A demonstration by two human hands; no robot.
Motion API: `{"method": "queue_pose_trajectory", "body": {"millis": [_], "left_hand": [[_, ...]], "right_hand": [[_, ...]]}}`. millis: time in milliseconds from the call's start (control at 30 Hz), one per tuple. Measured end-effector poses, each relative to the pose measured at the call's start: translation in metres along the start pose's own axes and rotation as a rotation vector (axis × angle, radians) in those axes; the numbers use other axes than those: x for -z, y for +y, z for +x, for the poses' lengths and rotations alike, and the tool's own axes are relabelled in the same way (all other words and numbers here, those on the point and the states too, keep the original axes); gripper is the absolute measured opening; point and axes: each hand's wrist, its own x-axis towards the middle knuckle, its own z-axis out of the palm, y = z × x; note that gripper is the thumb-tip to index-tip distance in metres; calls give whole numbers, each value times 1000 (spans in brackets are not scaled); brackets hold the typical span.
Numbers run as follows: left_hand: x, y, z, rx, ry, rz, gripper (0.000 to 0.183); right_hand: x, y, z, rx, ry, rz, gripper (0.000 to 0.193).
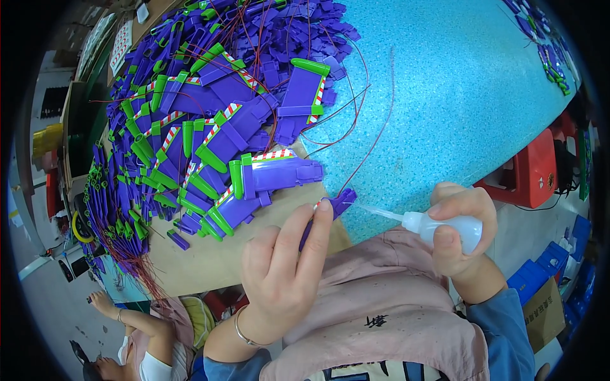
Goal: The person assembles toy components by attaching small plastic pieces onto larger plastic parts by hand, then applies liquid glue onto the assembled pieces using a squeeze bottle.
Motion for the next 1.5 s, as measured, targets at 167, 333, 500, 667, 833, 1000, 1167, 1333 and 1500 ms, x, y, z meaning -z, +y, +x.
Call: {"method": "queue_pose_trajectory", "body": {"millis": [167, 333, 500, 667, 833, 1000, 1167, 1333, 1500], "left_hand": [[-3, 0, 1, -13, 37, 19, 39], [-1, 0, 1, -19, 24, 36, 38], [-8, 17, 13, 55, -26, -160, 38], [-8, 6, 28, 88, -7, -201, 28], [8, -43, 36, 133, -69, 25, 34], [18, -52, 38, 48, -175, 8, 39], [16, -46, 35, 74, -125, -20, 45], [23, -11, 18, 171, -174, -173, 48], [11, -7, 13, 188, -150, -267, 44]], "right_hand": [[-3, 2, 3, 30, -28, -67, 20], [1, 1, 2, 18, 10, -72, 19], [9, 1, -8, -54, 164, 3, 23], [12, 5, -7, -109, 238, -28, 24], [13, 10, -8, -148, 252, -44, 24], [8, 11, -4, -153, 243, -34, 21], [9, 14, -7, -158, 216, -30, 20], [5, 11, -6, -188, 205, 1, 19], [0, 12, -6, -129, 106, 17, 17]]}}
